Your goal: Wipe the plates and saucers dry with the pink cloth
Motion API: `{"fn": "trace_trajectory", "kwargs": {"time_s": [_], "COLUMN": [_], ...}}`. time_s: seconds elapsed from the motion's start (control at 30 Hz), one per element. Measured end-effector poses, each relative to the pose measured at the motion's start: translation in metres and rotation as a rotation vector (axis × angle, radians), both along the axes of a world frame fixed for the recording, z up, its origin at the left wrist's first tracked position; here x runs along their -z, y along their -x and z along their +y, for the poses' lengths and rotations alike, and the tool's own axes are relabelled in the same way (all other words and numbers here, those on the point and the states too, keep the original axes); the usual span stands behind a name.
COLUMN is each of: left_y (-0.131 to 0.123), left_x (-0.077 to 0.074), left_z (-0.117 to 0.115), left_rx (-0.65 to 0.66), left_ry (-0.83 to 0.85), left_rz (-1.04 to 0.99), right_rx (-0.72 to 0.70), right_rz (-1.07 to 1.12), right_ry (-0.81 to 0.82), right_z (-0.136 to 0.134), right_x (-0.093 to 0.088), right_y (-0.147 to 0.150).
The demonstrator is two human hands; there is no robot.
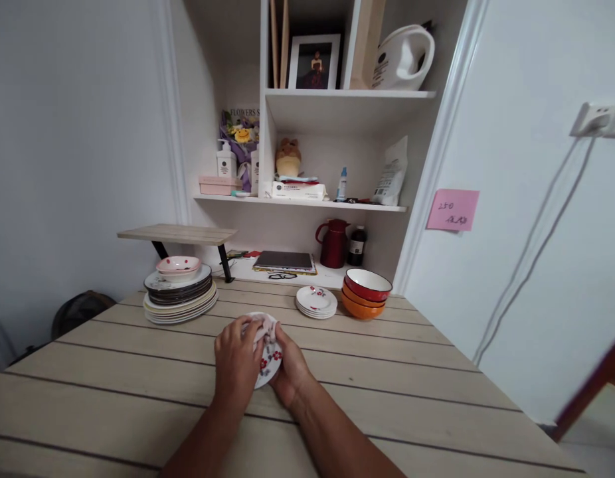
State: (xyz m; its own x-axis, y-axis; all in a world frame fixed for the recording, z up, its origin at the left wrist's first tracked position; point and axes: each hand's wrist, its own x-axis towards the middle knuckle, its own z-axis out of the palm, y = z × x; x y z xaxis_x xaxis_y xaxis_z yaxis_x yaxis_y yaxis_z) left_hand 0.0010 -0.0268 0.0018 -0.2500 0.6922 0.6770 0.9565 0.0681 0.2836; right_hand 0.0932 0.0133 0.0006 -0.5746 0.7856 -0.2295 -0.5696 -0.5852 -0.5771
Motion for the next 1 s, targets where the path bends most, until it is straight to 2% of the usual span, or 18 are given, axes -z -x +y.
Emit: {"fn": "trace_trajectory", "kwargs": {"time_s": [0.1,0.2,0.27,0.43,0.53,0.63,0.77,0.83,0.9,1.0], "left_y": [0.008,0.009,0.005,-0.011,-0.013,-0.006,0.008,0.012,0.013,0.007], "left_x": [0.001,0.001,-0.001,-0.003,-0.002,0.001,0.002,0.002,0.001,0.001], "left_z": [0.0,-0.002,-0.004,-0.007,-0.005,-0.001,0.001,0.0,-0.001,-0.002], "left_rx": [-0.123,-0.148,-0.09,0.179,0.221,0.148,-0.073,-0.143,-0.159,-0.066], "left_ry": [0.025,0.079,0.103,0.113,0.108,0.08,0.027,0.036,0.068,0.093], "left_rz": [0.004,0.008,0.006,-0.005,-0.01,-0.013,-0.003,0.005,0.001,-0.02], "right_rx": [-0.007,0.011,0.042,0.048,0.016,0.024,0.019,0.021,0.027,0.051], "right_rz": [0.005,0.0,0.007,0.061,0.047,-0.01,-0.061,-0.061,-0.053,-0.025], "right_ry": [0.001,0.026,0.032,-0.007,0.002,0.016,0.011,0.016,0.026,0.029], "right_z": [0.0,0.007,0.013,0.022,0.019,0.01,0.0,0.0,0.003,0.012], "right_x": [-0.001,-0.003,-0.004,-0.004,-0.003,-0.002,0.0,0.0,-0.001,-0.004], "right_y": [0.0,-0.007,-0.013,-0.021,-0.018,-0.008,0.001,0.001,-0.003,-0.011]}}
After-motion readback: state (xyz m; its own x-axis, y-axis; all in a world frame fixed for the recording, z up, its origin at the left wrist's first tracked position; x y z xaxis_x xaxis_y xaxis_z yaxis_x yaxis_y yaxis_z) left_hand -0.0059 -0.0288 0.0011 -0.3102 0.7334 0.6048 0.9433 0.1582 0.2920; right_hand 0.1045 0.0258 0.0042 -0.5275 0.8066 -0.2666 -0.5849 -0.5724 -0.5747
